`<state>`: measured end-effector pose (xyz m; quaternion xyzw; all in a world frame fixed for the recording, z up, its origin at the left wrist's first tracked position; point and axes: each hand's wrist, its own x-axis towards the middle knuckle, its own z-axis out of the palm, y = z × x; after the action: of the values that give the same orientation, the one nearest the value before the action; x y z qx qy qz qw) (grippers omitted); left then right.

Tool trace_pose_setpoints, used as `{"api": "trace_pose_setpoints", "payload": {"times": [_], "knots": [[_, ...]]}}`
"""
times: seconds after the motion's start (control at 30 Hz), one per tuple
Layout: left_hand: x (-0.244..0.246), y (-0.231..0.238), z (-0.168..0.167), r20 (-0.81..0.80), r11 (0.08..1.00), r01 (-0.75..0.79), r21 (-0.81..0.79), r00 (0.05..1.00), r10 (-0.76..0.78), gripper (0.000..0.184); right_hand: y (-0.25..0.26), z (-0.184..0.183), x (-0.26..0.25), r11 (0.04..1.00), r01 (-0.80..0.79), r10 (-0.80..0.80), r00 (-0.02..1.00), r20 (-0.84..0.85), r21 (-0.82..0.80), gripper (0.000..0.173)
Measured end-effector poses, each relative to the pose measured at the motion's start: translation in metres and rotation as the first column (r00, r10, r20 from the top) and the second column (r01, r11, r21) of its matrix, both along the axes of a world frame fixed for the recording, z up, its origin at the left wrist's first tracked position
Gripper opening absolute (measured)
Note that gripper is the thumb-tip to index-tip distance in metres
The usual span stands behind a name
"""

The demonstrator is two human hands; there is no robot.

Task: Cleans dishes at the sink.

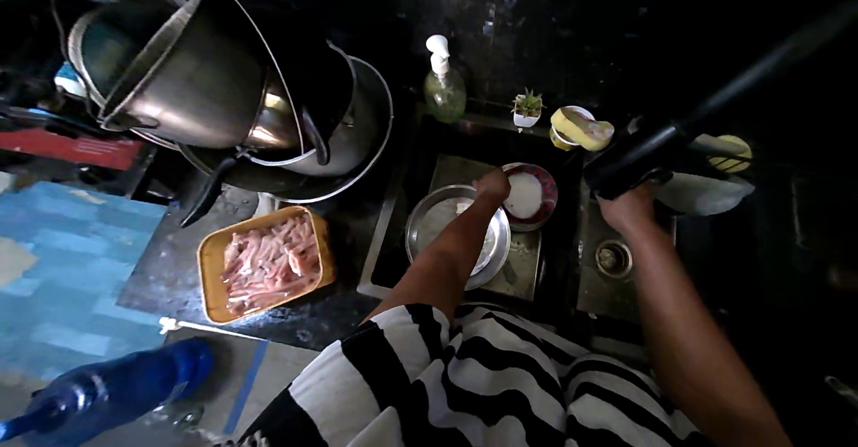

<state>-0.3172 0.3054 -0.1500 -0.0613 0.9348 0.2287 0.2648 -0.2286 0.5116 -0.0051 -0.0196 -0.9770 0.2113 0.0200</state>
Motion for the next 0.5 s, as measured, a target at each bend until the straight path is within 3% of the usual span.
{"api": "trace_pose_setpoints", "payload": {"times": [0.17,0.37,0.43,0.5], "knots": [[-0.002,0.009,0.004,-0.102,0.970,-0.005,0.244,0.994,0.031,0.041,0.001,-0.007,0.004,0.999,0.040,-0.040,0.999,0.033,-0.006,0.038],[0.025,0.015,0.038,-0.184,0.938,-0.088,0.336,0.970,0.157,0.040,0.011,-0.028,0.013,0.993,-0.014,0.012,1.000,0.018,0.119,0.036],[0.038,0.007,0.040,-0.166,0.876,-0.193,0.442,0.942,0.292,0.039,0.006,-0.026,0.019,0.988,-0.004,0.003,1.000,0.002,0.157,0.037],[0.055,-0.004,0.032,-0.061,0.726,-0.333,0.601,0.887,0.458,0.041,-0.014,-0.025,0.032,0.987,-0.062,0.058,0.998,0.031,0.152,0.039]]}}
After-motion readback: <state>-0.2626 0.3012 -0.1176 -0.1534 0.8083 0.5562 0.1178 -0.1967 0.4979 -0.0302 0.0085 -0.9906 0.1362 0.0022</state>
